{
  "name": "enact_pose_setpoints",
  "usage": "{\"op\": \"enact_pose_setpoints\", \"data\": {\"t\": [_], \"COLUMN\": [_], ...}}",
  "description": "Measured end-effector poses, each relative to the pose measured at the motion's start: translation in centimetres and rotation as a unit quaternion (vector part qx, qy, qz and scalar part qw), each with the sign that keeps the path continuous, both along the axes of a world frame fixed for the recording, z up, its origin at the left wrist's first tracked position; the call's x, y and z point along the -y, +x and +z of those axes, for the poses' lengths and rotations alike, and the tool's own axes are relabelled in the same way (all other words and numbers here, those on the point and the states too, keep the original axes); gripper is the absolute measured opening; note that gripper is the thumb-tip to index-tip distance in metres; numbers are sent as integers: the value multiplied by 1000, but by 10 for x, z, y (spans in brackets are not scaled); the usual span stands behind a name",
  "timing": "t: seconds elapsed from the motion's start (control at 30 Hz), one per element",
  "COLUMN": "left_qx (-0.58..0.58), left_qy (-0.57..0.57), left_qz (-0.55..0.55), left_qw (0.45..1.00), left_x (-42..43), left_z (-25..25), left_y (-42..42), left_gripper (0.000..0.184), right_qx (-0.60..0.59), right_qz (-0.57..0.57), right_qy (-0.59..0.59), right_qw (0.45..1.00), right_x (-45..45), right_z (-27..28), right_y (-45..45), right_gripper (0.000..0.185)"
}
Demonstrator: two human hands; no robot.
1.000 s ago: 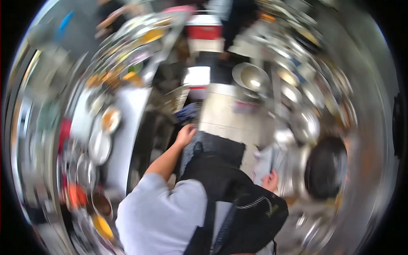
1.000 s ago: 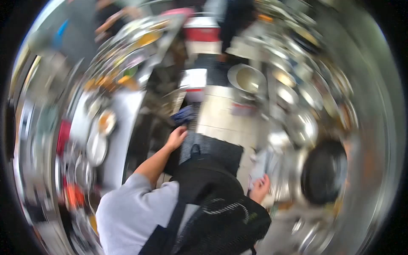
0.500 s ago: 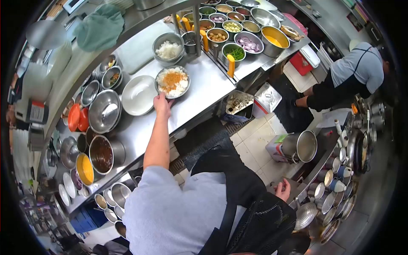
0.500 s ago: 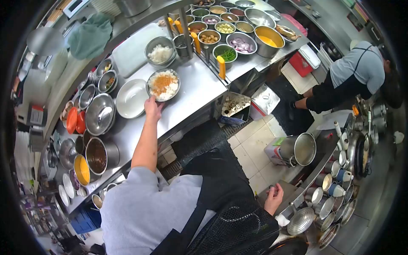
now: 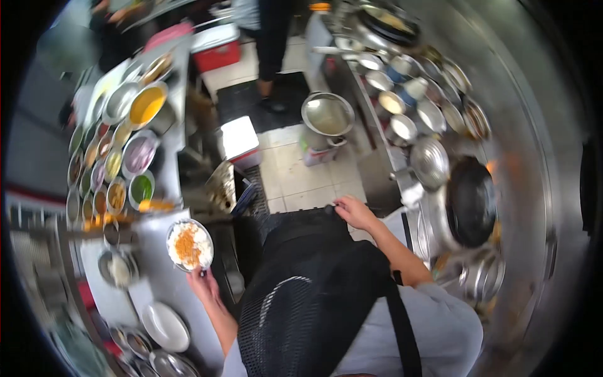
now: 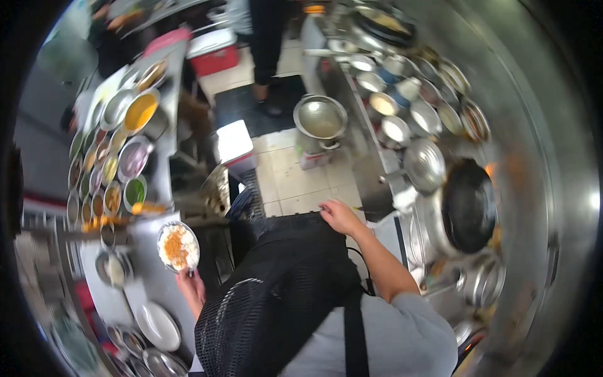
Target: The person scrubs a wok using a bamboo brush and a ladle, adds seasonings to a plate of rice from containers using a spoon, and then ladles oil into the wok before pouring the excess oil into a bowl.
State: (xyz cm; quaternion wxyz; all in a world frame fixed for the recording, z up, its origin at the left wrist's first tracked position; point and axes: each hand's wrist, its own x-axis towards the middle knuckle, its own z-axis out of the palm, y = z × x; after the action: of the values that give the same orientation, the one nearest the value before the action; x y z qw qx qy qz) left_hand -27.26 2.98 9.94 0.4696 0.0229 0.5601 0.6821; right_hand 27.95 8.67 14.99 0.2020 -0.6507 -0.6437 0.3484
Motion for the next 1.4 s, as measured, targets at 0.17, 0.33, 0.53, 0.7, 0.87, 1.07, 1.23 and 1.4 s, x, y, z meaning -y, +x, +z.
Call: {"op": "enact_pose_setpoints", "data": {"t": [0.17, 0.33, 0.53, 0.7, 0.87, 1.07, 1.23, 1.4], "left_qx": [26, 63, 61, 37, 14, 12, 10, 15], "left_qy": [-3, 74, 45, 36, 28, 30, 31, 49], "left_qz": [-183, -301, -374, -398, -382, -409, -398, -428], "left_qw": [983, 949, 924, 916, 924, 912, 917, 902], "left_x": [-88, -173, -251, -287, -303, -325, -345, -369], "left_z": [35, 65, 88, 105, 127, 135, 135, 124], "left_y": [109, 225, 343, 413, 458, 481, 502, 512], "left_gripper": [40, 40, 34, 29, 29, 30, 32, 34], "right_qx": [-105, -289, -380, -471, -432, -244, -74, -133], "right_qz": [-128, -328, -416, -477, -540, -511, -365, -364], "right_qy": [9, 67, 77, 48, 189, 183, 225, 195], "right_qw": [986, 897, 823, 740, 697, 804, 901, 901], "right_x": [-42, -107, -229, -332, -397, -431, -398, -369], "right_z": [-7, -2, 13, 4, -41, -46, -35, -37], "right_y": [41, 132, 223, 264, 335, 368, 370, 362], "right_gripper": [33, 43, 58, 53, 22, 33, 39, 39]}}
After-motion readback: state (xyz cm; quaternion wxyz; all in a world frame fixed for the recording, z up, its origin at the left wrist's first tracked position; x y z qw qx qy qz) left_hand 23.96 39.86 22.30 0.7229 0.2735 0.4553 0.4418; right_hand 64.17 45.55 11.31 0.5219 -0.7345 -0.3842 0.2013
